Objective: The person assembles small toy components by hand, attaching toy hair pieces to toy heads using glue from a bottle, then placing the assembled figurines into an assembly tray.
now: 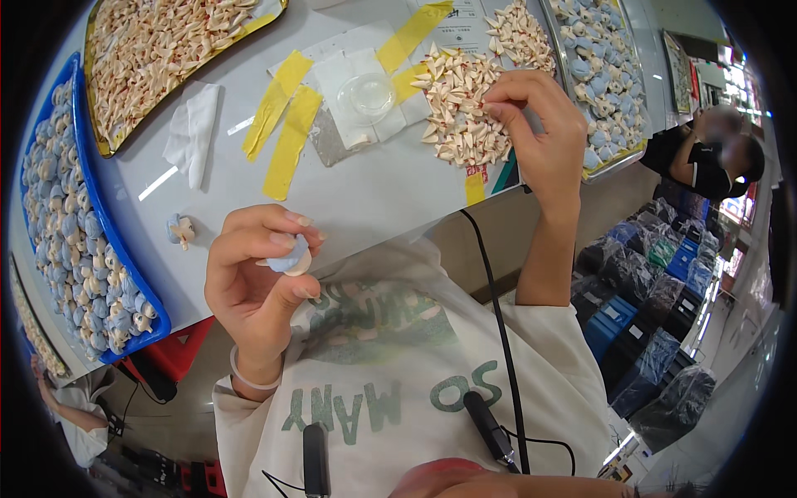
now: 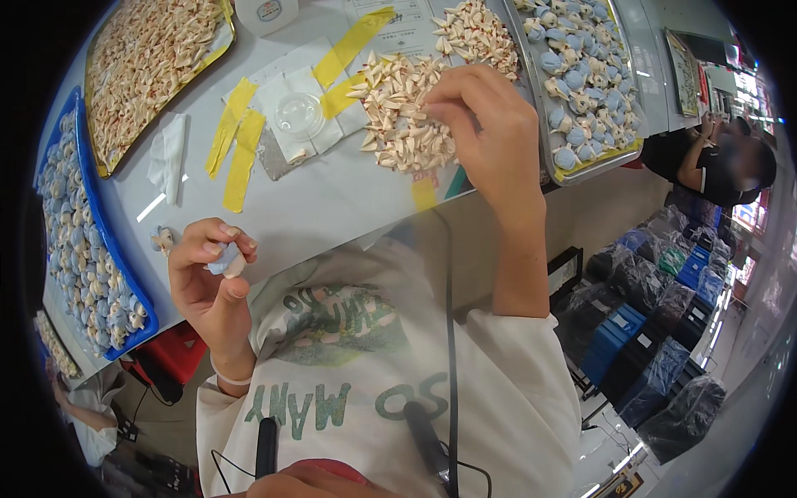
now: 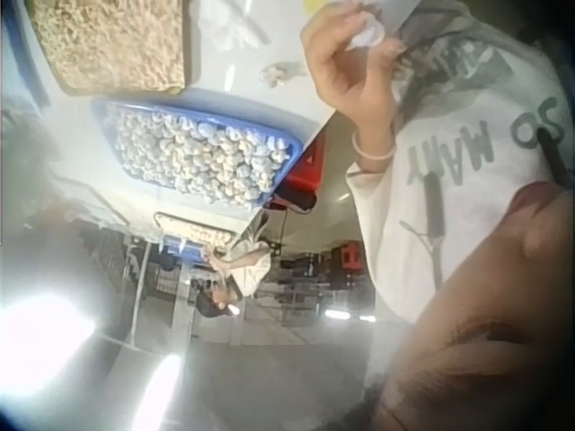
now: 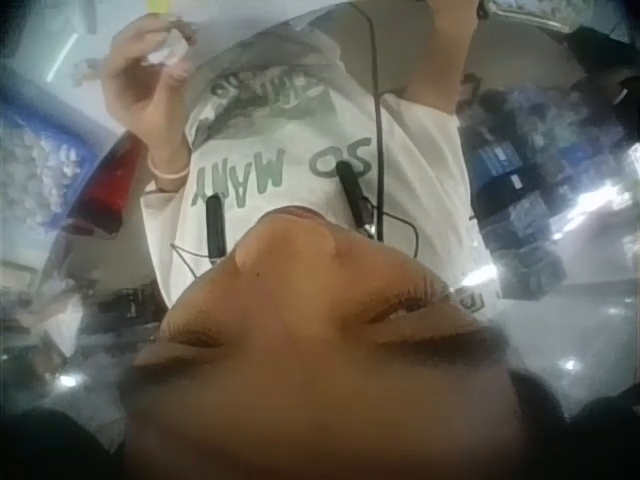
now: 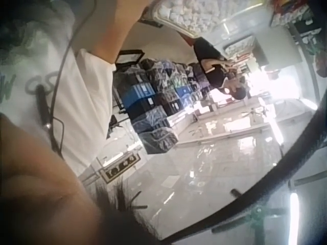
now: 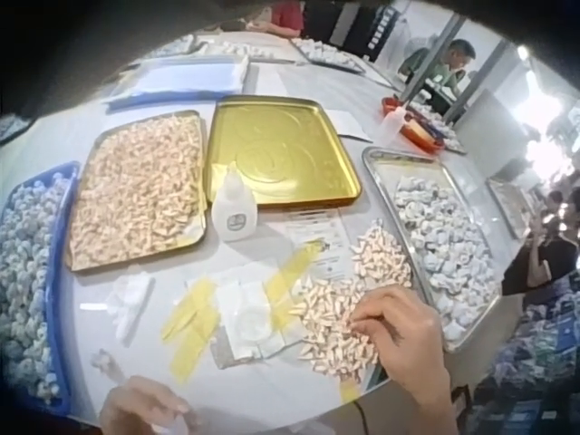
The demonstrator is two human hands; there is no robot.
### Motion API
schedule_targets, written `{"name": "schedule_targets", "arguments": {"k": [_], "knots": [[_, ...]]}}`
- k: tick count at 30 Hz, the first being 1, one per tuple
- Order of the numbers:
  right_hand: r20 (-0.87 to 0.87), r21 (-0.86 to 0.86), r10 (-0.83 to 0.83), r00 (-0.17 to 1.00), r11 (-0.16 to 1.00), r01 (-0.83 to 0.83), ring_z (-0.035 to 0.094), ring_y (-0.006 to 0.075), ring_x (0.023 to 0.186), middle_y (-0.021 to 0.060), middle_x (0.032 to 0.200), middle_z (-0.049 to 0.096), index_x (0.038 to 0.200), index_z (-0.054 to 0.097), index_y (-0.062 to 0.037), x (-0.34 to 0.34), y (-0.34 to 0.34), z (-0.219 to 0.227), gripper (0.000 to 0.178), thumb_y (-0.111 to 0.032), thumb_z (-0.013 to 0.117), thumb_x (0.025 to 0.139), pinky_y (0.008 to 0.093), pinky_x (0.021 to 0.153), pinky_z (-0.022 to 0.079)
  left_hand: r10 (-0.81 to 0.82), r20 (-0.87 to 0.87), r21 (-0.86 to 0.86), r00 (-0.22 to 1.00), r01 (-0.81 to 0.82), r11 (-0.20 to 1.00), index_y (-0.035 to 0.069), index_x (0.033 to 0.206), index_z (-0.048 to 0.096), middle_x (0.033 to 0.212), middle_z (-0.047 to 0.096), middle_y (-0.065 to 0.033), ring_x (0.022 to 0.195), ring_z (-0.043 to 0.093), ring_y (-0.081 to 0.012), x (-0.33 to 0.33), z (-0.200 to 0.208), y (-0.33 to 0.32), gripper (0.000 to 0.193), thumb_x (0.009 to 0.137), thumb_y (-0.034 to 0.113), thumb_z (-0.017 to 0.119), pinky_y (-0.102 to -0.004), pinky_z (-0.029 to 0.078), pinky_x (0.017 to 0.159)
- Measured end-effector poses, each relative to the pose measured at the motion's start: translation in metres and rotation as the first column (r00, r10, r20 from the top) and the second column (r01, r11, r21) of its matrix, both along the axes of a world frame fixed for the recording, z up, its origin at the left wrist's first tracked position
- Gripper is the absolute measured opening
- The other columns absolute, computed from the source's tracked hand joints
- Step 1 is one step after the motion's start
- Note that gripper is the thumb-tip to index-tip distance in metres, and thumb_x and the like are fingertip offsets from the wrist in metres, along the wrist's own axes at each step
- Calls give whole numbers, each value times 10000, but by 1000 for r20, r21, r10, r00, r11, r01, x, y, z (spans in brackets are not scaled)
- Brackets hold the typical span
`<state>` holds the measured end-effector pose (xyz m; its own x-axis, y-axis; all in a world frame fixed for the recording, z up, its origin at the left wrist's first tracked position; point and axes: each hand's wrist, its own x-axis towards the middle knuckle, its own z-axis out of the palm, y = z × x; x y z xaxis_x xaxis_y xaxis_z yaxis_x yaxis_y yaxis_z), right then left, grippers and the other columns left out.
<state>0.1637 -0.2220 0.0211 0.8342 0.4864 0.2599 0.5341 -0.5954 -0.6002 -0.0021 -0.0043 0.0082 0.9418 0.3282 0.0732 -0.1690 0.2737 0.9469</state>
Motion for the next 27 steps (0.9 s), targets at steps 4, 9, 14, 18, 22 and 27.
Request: {"name": "schedule_targets", "arguments": {"k": [4, 9, 14, 18, 22, 27], "knots": [[-23, 42, -12, 1000, 999, 13, 564, 187, 690, 74, 779, 579, 777, 588, -10, -1, 3, 3, 106, 53, 574, 693, 264, 595, 449, -20, -12, -3, 1000, 20, 1000, 15, 915, 484, 946, 502, -151, 801, 527, -213, 2, -2, 2, 332, 704, 150, 702, -332, 476, 650], [127, 84, -21, 992, 996, 11, 568, 178, 689, 98, 807, 564, 816, 586, 4, 1, 0, 5, 145, 88, 543, 706, 245, 614, 457, -6, -21, -31, 1000, 5, 1000, 12, 916, 482, 944, 501, -151, 806, 519, -210, 1, -1, 5, 318, 718, 152, 688, -332, 478, 662], [-217, 385, -5, 976, 919, 90, 583, 153, 788, 88, 965, 470, 905, 556, 63, -7, -4, 6, 155, 104, 501, 766, 235, 692, 495, -30, 4, -81, 1000, 31, 996, 3, 936, 491, 967, 495, -150, 812, 527, -214, -2, -6, 8, 297, 733, 123, 671, -323, 469, 672], [-261, 373, -37, 965, 918, 136, 586, 155, 789, 90, 970, 476, 895, 560, 70, -12, -2, 14, 155, 111, 504, 756, 236, 692, 497, -65, 60, -79, 996, 70, 994, 3, 945, 495, 979, 493, -147, 816, 531, -217, -3, -4, 11, 287, 736, 106, 663, -322, 465, 673], [-396, 483, 22, 918, 855, 188, 590, 166, 766, 114, 969, 509, 883, 570, 75, -13, -6, 16, 143, 103, 509, 757, 249, 676, 503, -62, 57, -147, 996, 70, 987, 3, 948, 496, 977, 500, -145, 812, 533, -215, -5, -3, 11, 293, 734, 111, 665, -319, 464, 673], [-489, 588, 97, 867, 771, 245, 599, 183, 692, 148, 858, 582, 869, 574, 68, -18, -16, 12, 107, 55, 555, 764, 273, 620, 513, -56, 26, -176, 998, 60, 983, 2, 954, 496, 986, 506, -150, 801, 538, -201, -7, -3, 12, 317, 727, 130, 675, -297, 469, 670]]}}
